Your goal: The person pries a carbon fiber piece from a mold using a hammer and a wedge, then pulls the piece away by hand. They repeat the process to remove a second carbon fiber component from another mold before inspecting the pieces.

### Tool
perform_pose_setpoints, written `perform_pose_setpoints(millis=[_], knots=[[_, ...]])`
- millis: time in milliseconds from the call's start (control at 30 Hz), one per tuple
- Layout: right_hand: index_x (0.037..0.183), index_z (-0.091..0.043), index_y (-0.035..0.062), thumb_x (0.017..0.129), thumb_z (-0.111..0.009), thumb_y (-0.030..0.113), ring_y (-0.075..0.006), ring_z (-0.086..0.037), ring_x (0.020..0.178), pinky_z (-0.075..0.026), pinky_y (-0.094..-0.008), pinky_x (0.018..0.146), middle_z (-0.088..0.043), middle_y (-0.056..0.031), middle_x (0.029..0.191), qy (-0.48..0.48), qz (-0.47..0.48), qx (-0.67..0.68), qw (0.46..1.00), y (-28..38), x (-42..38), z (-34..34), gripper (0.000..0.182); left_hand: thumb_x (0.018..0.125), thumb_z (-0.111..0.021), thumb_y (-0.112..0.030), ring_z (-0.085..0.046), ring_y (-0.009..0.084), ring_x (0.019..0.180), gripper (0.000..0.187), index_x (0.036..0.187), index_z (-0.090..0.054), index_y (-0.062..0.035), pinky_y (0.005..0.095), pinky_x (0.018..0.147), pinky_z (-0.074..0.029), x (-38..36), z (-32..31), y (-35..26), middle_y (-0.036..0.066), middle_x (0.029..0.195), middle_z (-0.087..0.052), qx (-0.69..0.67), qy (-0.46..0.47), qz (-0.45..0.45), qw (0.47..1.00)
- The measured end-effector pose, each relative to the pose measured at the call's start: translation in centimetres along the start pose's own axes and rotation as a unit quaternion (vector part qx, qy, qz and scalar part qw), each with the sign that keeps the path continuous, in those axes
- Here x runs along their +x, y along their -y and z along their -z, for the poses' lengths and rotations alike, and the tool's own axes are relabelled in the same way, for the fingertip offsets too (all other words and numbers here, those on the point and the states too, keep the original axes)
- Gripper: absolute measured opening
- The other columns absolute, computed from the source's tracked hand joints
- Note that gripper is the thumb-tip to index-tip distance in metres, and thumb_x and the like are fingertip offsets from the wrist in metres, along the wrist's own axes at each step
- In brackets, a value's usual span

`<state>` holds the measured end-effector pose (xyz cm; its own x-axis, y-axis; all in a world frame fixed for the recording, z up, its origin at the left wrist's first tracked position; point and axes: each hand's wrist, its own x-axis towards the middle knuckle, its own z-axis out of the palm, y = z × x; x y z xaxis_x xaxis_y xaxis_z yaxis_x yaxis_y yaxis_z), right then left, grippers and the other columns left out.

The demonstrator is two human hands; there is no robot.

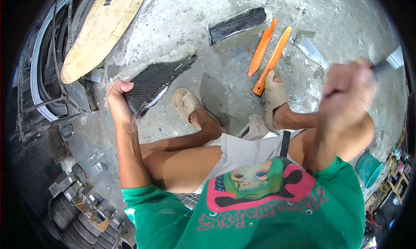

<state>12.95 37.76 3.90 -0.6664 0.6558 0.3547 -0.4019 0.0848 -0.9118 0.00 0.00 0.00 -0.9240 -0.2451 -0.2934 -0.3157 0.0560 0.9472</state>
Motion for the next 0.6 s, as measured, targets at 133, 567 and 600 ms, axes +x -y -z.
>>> perform_pose_setpoints(millis=[133,567,600], knots=[[0.081,-0.047,0.0068,0.095,-0.049,0.037,-0.0156,-0.046,0.053,-0.037,-0.0303,0.050,-0.043,-0.0020,0.063,-0.107,-0.030,-0.058,0.992,-0.8,-2.6,-1.5,0.033,0.067,-0.054,-0.005,-0.061,0.0216,0.071,0.008,0.074,-0.057,-0.0027,0.0321,0.072,-0.052,-2.4,-0.3,-0.6,0.010,0.075,-0.060,-0.082,0.032,0.045,0.995],[0.092,-0.047,0.0043,0.099,-0.049,0.020,-0.0083,-0.040,0.042,-0.032,-0.0248,0.039,-0.047,-0.0006,0.060,-0.042,-0.033,-0.014,0.999,-2.4,-0.8,-0.5,0.018,0.064,-0.054,-0.006,-0.058,0.0233,0.076,0.013,0.076,-0.058,-0.0026,0.0349,0.074,-0.050,-0.8,-0.7,-0.8,0.009,0.082,-0.058,-0.081,-0.025,-0.004,0.996],[0.081,-0.045,0.0053,0.099,-0.047,0.023,-0.0118,-0.039,0.043,-0.032,-0.0261,0.039,-0.044,-0.0018,0.059,-0.036,0.033,-0.017,0.999,-1.5,0.4,0.2,0.025,0.063,-0.054,-0.005,-0.059,0.0237,0.081,0.014,0.076,-0.058,-0.0013,0.0352,0.079,-0.049,-1.8,-1.3,-1.7,0.009,0.081,-0.058,-0.095,-0.023,-0.018,0.995]])
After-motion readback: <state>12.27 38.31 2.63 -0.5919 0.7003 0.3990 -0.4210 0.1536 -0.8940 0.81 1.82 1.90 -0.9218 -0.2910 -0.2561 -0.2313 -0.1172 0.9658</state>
